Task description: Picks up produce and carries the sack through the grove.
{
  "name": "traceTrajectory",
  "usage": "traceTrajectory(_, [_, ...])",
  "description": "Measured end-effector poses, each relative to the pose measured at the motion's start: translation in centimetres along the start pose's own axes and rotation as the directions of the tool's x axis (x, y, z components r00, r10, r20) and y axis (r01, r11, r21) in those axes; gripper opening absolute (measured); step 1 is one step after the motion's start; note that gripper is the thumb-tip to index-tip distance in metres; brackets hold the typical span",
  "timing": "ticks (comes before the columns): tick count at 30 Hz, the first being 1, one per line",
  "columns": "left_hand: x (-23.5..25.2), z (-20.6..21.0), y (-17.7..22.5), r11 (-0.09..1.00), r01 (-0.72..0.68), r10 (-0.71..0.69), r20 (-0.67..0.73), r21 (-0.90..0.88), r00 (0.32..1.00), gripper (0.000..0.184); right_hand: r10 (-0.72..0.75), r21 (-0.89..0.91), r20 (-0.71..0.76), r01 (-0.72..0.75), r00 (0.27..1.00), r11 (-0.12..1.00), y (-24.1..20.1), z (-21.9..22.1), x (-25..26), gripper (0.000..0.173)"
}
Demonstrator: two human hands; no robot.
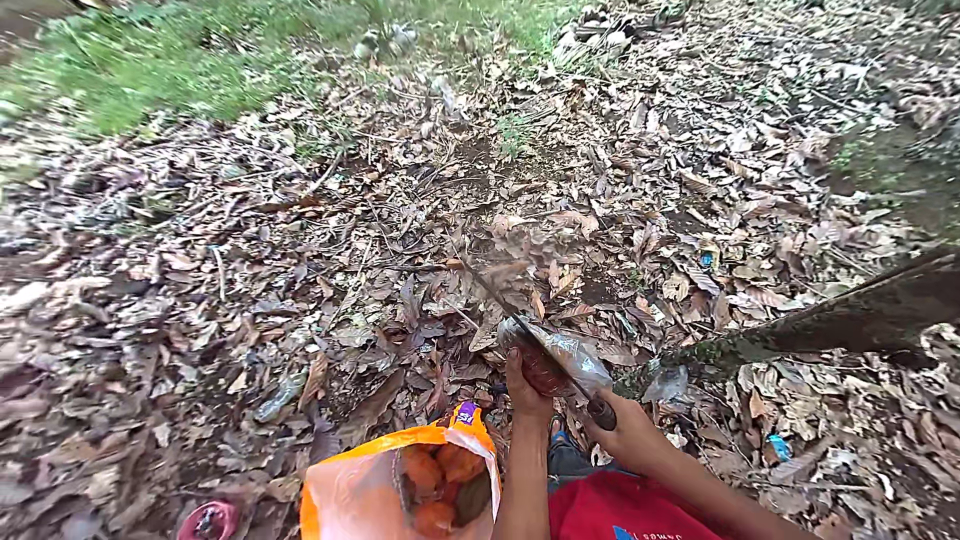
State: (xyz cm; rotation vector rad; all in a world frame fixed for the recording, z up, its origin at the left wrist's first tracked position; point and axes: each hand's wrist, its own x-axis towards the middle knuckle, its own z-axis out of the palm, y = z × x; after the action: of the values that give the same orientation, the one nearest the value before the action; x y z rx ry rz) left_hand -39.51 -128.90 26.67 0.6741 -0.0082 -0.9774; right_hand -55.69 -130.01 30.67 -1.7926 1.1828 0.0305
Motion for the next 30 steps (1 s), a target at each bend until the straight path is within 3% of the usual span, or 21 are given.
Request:
traceTrajectory(2, [-0.8, 0.1, 0.7, 0.999, 0.034, -0.035, -0.007, -0.010, 0.999, 0.048, -0.047, 0.181, 0.100, 0.028, 0.994, 0.983, 0.4, -0.1, -0.5, 0.032])
traceTrajectory(4, [-1.9, 0.2, 1.6, 0.997, 0.074, -0.075, -0.022, -0.028, 0.997, 0.043, -0.065, 0.300, 0.166, 0.012, 0.984, 0.954, 0.4, 0.0, -1.5, 0.031])
traceTrajectory(10, [-4.8, -0.8, 4.6, 0.999, 0.005, -0.002, -0.058, 0.043, 0.998, 0.073, -0.193, 0.187, 0.102, 0.172, 0.976, 0.967, -0.3, 0.2, -4.9, 0.045])
traceTrajectory(13, [-5.7, -5.6, 7.4, 0.974, -0.103, 0.131, -0.131, 0.204, 0.983, 0.071, -0.405, 0.203, 0.017, 0.393, 0.914, 0.897, -0.3, -0.3, -6.1, 0.039])
traceTrajectory(16, [-8.6, -12.1, 11.2, 0.889, -0.168, 0.268, -0.187, 0.426, 0.945, 0.084, -0.519, 0.123, -0.065, 0.522, 0.853, 0.844, -0.8, -2.0, -6.2, 0.037])
traceTrajectory(18, [-11.2, -15.4, 13.4, 0.777, -0.113, 0.327, -0.244, 0.620, 0.913, 0.093, -0.516, 0.075, -0.089, 0.522, 0.852, 0.850, -0.9, -2.5, -6.1, 0.036])
traceTrajectory(19, [-12.1, -16.9, 14.2, 0.666, -0.059, 0.358, -0.249, 0.743, 0.900, 0.089, -0.503, 0.075, -0.088, 0.509, 0.860, 0.858, -1.0, -2.4, -5.9, 0.035])
traceTrajectory(21, [-12.8, -19.2, 15.0, 0.339, 0.167, 0.379, -0.297, 0.926, 0.876, 0.070, -0.438, 0.109, -0.055, 0.441, 0.897, 0.891, -1.3, -1.7, -5.7, 0.034])
traceTrajectory(23, [-12.6, -22.0, 13.7, 0.114, 0.389, 0.344, -0.403, 0.914, 0.848, 0.071, -0.347, 0.158, -0.009, 0.344, 0.938, 0.926, -2.1, -0.6, -5.7, 0.030])
traceTrajectory(26, [-13.1, -24.9, 11.5, 0.045, 0.456, 0.252, -0.451, 0.889, 0.856, 0.062, -0.285, 0.264, 0.030, 0.267, 0.958, 0.927, -3.8, 1.2, -5.8, 0.024])
traceTrajectory(30, [-14.6, -24.2, 8.8, 0.020, 0.468, 0.023, -0.468, 0.884, 0.883, 0.046, -0.282, 0.288, 0.023, 0.264, 0.959, 0.921, -4.9, 1.7, -5.4, 0.023])
